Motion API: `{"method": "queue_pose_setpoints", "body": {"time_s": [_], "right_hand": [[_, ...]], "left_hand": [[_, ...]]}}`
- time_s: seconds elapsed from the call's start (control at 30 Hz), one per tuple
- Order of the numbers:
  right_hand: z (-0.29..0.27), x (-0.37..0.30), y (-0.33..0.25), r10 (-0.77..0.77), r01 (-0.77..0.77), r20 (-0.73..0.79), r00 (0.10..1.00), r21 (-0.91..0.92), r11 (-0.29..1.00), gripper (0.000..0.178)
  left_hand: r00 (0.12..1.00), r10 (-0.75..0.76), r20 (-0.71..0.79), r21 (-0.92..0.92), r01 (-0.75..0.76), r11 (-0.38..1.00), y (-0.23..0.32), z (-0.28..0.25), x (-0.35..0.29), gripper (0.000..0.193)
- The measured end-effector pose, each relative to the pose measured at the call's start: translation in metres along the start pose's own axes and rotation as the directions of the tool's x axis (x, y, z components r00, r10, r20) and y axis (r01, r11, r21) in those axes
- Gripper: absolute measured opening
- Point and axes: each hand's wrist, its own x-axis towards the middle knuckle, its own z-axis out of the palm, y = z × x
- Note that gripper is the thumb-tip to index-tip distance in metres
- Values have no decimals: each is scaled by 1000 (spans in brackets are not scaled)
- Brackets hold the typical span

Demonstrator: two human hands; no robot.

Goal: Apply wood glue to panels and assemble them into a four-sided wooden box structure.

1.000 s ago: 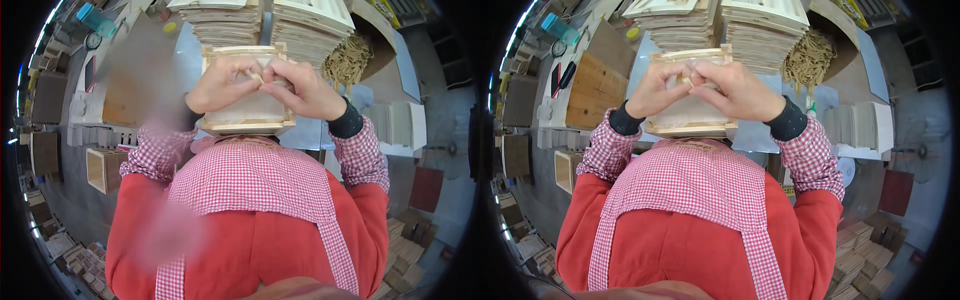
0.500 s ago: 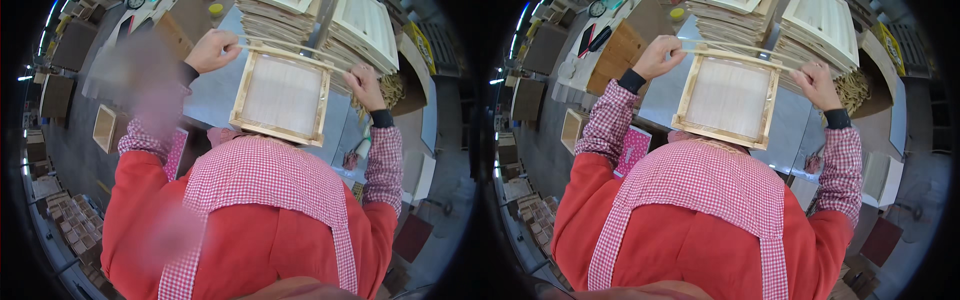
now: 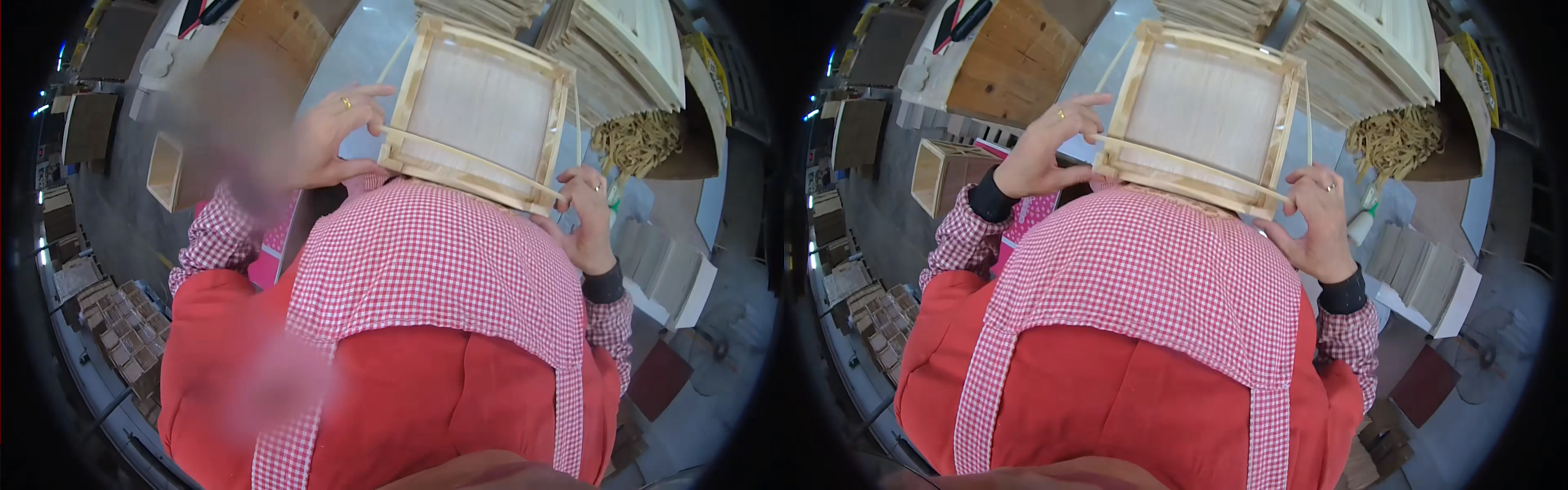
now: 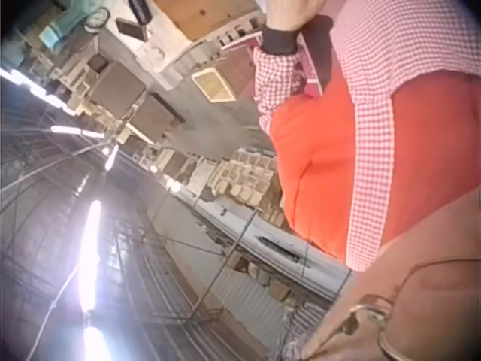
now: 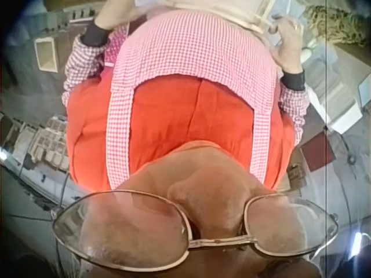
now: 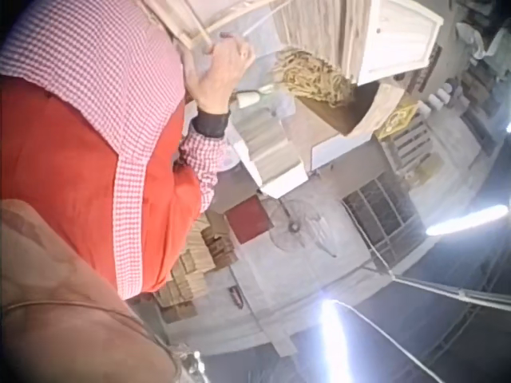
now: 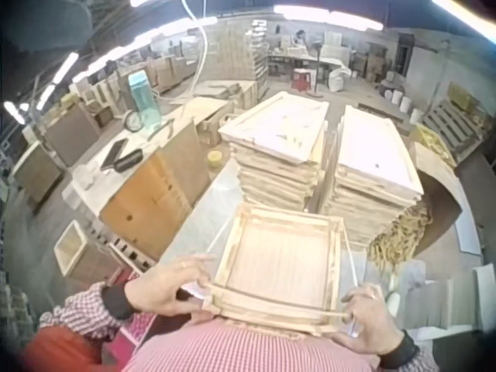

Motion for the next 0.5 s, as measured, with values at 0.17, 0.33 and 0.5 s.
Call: {"method": "queue_pose_setpoints", "body": {"time_s": [0.17,0.33,0.5], "right_hand": [[23,-11,-3,-95,91,-92,991,-53,994,35],[35,-12,3,-220,193,-183,958,-157,969,26],[42,-11,8,-209,168,-254,944,-175,970,29]], "left_hand": [[995,104,-3,199,-101,975,1,5,-16,25],[973,206,-106,413,-145,899,5,16,-28,16],[964,119,-239,401,-14,916,2,28,-27,31]]}}
